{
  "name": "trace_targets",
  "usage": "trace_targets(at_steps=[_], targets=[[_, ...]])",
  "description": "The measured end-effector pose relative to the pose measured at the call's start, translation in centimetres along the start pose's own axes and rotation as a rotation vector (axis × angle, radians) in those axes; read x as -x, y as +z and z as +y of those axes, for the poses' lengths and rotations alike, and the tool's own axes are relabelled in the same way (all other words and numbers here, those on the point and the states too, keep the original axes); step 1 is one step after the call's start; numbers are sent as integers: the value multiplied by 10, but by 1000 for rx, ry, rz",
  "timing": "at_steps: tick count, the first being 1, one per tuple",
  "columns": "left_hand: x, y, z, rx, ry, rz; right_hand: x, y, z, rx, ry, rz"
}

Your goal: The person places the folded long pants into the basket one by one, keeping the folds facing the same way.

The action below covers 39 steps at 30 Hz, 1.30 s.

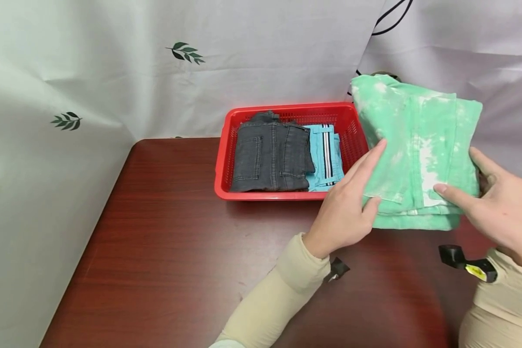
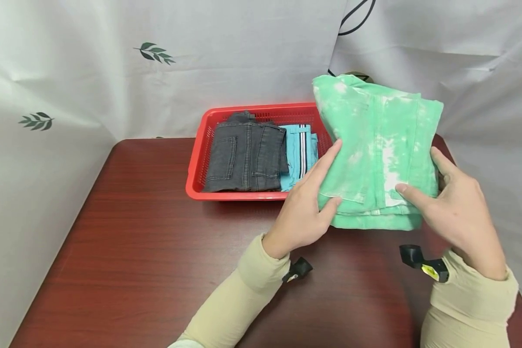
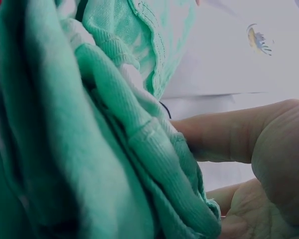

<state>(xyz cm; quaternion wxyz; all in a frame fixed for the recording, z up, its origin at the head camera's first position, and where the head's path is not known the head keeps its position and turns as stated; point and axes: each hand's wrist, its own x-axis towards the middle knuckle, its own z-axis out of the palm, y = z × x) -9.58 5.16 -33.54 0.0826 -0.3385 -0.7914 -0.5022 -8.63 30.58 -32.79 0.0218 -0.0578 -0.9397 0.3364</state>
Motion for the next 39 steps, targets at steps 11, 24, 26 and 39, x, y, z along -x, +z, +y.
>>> trace_targets(at_steps=[11, 24, 26, 39], targets=[[2, -11, -4, -17, 39, 47, -1, 0, -14, -7, -53, 49], [5, -22, -11, -8, 54, 85, -6, 10, -23, -92, -55, 59], [5, -24, -12, -12, 49, 91, -6, 13, -24, -104, -64, 75], [8, -39, -18, -41, 58, 124, -11, 29, -37, -251, -146, 164]])
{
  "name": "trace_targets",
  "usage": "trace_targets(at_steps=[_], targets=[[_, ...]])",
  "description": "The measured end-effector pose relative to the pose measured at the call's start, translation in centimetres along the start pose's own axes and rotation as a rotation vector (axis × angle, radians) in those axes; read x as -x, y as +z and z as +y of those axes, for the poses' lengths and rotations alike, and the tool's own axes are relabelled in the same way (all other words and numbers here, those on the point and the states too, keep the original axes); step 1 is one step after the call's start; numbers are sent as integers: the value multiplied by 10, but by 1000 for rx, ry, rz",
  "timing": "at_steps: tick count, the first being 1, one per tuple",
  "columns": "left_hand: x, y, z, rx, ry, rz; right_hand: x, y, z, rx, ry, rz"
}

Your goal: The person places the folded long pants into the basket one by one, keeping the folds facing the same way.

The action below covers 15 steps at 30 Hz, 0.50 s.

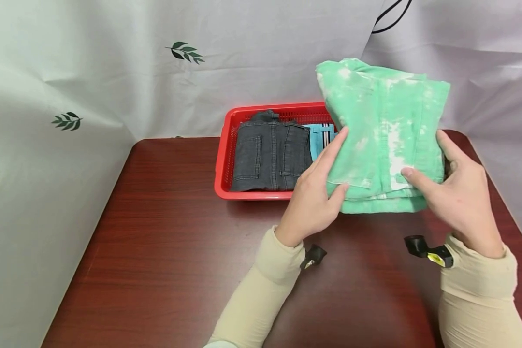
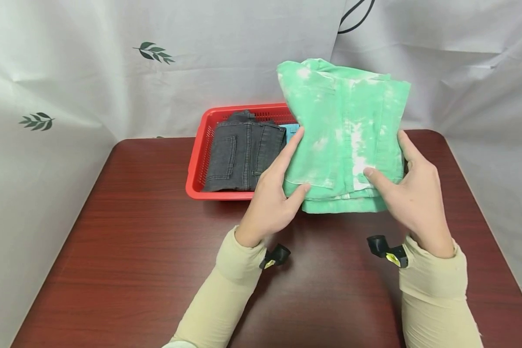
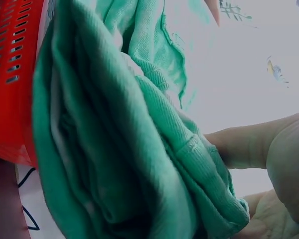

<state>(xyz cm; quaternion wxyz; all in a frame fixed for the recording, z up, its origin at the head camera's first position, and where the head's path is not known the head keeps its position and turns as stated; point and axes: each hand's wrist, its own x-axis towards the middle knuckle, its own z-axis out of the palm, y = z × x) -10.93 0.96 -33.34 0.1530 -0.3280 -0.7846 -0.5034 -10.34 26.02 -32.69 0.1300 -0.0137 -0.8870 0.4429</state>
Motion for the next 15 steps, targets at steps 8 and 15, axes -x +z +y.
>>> trace_targets(at_steps=[8, 15], targets=[[-1, -9, -3, 4, 5, 17, -4, 13, -6, -66, -12, 23], [2, -18, -8, 1, 5, 27, -6, 24, -10, -100, -30, 26]])
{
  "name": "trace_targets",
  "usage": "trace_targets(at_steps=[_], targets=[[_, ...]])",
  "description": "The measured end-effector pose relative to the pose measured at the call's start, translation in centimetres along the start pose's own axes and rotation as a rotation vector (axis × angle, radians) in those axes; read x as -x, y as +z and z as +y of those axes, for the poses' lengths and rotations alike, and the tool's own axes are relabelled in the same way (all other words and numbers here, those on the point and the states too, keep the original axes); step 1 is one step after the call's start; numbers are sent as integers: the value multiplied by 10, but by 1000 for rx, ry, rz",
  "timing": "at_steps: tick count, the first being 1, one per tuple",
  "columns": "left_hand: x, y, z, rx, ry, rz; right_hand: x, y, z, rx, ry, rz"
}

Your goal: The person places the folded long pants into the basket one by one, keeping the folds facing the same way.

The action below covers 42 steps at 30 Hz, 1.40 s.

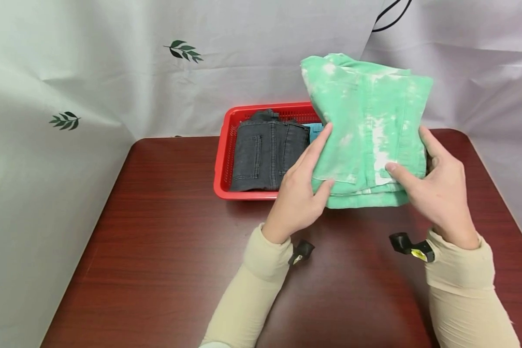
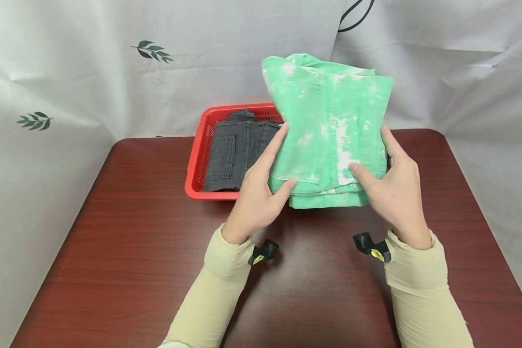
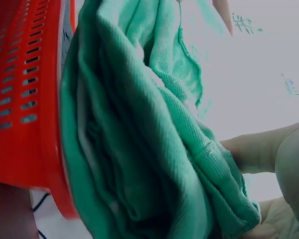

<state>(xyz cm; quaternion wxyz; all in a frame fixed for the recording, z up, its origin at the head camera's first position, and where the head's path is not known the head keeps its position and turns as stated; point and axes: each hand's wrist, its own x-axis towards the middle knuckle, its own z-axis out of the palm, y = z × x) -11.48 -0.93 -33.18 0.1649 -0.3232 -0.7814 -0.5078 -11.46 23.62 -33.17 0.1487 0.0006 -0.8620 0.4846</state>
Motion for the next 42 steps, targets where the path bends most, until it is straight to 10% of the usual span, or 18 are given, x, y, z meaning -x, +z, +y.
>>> trace_targets(at_steps=[42], targets=[[13, -60, -32, -29, -12, 45, -14, 66, -24, -127, -61, -46]])
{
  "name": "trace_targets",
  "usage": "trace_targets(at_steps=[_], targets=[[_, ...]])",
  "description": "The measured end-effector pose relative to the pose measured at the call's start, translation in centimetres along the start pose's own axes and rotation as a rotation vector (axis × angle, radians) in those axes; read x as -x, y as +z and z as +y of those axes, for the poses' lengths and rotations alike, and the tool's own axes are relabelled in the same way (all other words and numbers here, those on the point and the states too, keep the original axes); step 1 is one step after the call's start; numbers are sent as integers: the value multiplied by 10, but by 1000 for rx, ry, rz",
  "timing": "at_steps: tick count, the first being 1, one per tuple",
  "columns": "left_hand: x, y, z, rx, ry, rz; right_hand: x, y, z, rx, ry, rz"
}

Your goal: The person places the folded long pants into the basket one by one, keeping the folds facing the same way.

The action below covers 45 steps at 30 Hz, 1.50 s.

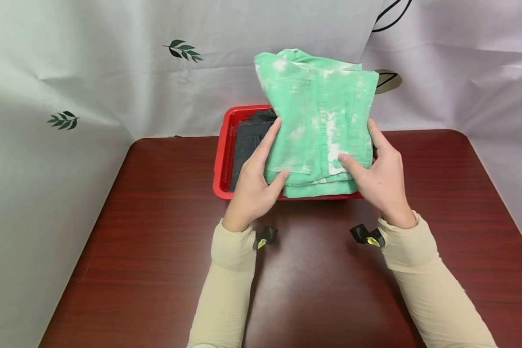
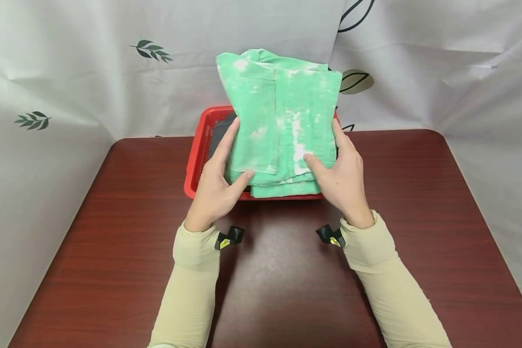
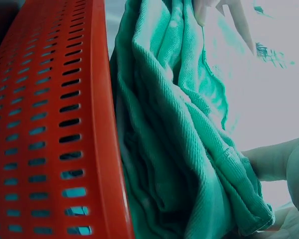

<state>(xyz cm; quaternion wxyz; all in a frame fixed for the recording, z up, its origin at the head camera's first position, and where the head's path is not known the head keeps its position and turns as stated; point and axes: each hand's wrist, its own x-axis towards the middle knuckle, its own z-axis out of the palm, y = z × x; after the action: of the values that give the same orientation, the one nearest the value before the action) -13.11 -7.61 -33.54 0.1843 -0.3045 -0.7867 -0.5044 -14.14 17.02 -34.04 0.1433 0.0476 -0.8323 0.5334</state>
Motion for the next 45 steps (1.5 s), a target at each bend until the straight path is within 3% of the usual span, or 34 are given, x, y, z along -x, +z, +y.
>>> trace_targets(at_steps=[8, 17, 27, 45], targets=[[2, -11, -2, 3, -64, 12, -5, 13, -2, -6, -19, -20], [1, -23, 20, 34, -144, 14, -7, 24, -4, 11, -15, -40], [6, -28, 5, 65, -219, 15, -9, 34, -1, 41, 2, -69], [6, -31, 2, 95, -344, -7, -10, 43, 7, 90, 53, -108]])
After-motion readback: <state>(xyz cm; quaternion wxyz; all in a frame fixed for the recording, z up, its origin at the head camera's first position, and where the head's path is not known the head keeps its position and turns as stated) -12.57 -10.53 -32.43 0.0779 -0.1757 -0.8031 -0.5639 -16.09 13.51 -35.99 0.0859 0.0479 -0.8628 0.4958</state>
